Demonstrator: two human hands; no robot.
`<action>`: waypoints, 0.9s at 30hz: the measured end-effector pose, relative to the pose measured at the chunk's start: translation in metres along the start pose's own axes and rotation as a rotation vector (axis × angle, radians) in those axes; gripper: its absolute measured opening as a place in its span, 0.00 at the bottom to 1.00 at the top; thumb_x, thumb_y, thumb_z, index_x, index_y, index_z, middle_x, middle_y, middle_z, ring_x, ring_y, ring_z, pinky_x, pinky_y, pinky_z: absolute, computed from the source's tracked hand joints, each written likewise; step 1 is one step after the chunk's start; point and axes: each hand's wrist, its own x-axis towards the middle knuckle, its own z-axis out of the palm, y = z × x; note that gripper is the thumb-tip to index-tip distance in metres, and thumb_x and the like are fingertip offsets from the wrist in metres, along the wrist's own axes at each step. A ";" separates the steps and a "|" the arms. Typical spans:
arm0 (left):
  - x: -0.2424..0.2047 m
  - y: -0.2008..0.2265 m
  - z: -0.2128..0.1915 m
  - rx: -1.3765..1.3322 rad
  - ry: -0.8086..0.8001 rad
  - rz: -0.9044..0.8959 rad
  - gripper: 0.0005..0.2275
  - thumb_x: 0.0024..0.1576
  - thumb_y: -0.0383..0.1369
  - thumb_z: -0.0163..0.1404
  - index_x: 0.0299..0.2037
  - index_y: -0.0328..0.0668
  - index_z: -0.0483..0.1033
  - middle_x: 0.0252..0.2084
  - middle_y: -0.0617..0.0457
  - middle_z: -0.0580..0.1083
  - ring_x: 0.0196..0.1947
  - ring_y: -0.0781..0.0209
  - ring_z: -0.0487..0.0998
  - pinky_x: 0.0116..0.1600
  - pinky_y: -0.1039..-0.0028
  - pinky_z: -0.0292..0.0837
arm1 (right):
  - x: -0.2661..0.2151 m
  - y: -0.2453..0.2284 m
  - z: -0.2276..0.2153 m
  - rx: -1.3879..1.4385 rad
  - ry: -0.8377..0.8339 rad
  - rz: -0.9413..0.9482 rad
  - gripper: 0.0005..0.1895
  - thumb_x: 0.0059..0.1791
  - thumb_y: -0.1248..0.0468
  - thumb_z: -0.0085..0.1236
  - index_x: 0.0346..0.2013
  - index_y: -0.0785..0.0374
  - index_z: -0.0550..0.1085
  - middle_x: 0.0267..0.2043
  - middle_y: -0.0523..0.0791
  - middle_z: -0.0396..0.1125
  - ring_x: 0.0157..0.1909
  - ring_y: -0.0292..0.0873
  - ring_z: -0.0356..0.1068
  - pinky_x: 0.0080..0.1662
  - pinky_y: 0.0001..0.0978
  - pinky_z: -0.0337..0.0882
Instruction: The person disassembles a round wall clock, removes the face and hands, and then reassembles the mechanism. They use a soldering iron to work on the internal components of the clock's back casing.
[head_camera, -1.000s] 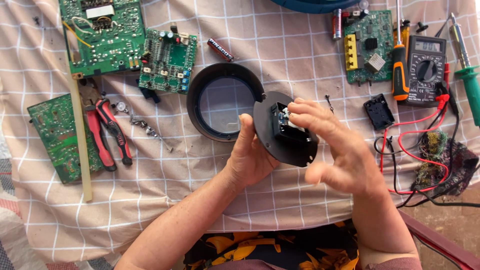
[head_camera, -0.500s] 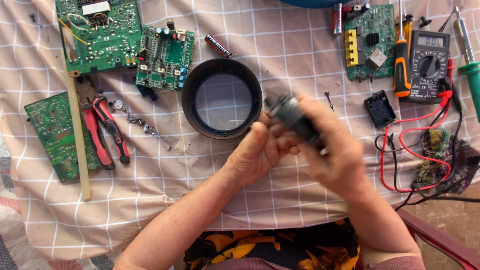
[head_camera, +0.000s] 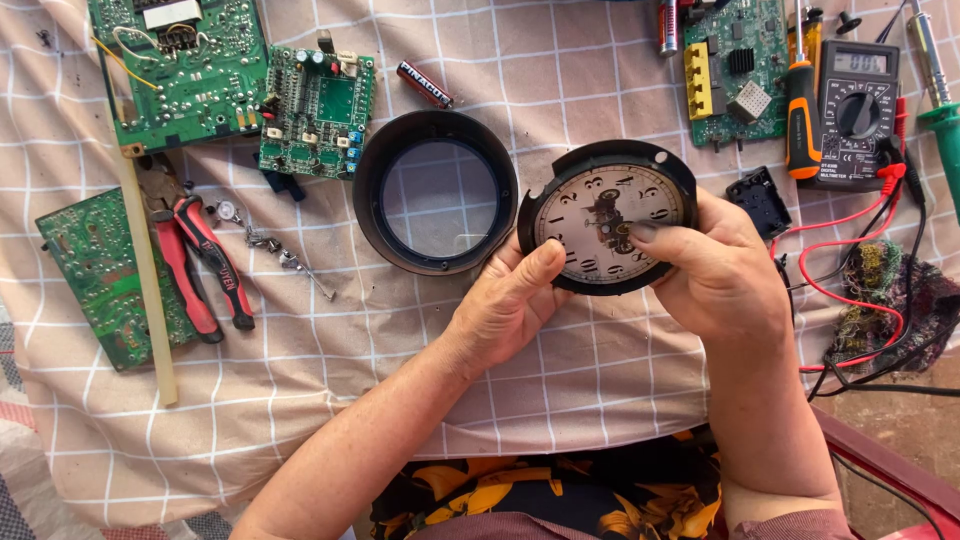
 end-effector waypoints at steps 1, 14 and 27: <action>0.000 0.001 0.003 -0.001 0.000 -0.001 0.19 0.63 0.33 0.57 0.63 0.45 0.70 0.63 0.47 0.73 0.62 0.53 0.74 0.65 0.61 0.73 | 0.001 0.000 0.000 0.000 0.002 0.000 0.17 0.46 0.75 0.54 0.50 0.72 0.73 0.48 0.52 0.73 0.50 0.48 0.74 0.55 0.41 0.76; 0.004 0.003 0.023 0.083 0.219 0.023 0.09 0.64 0.32 0.55 0.52 0.42 0.79 0.50 0.44 0.80 0.52 0.51 0.81 0.59 0.55 0.79 | 0.008 0.011 0.009 0.015 -0.014 -0.129 0.13 0.43 0.78 0.60 0.41 0.70 0.76 0.34 0.52 0.72 0.37 0.46 0.77 0.41 0.49 0.82; 0.003 0.004 0.035 0.132 0.308 0.053 0.12 0.59 0.26 0.60 0.52 0.39 0.79 0.47 0.44 0.81 0.48 0.53 0.82 0.56 0.55 0.81 | 0.013 0.004 0.003 -0.272 -0.012 -0.185 0.24 0.40 0.79 0.62 0.52 0.70 0.75 0.38 0.49 0.72 0.41 0.38 0.72 0.44 0.35 0.79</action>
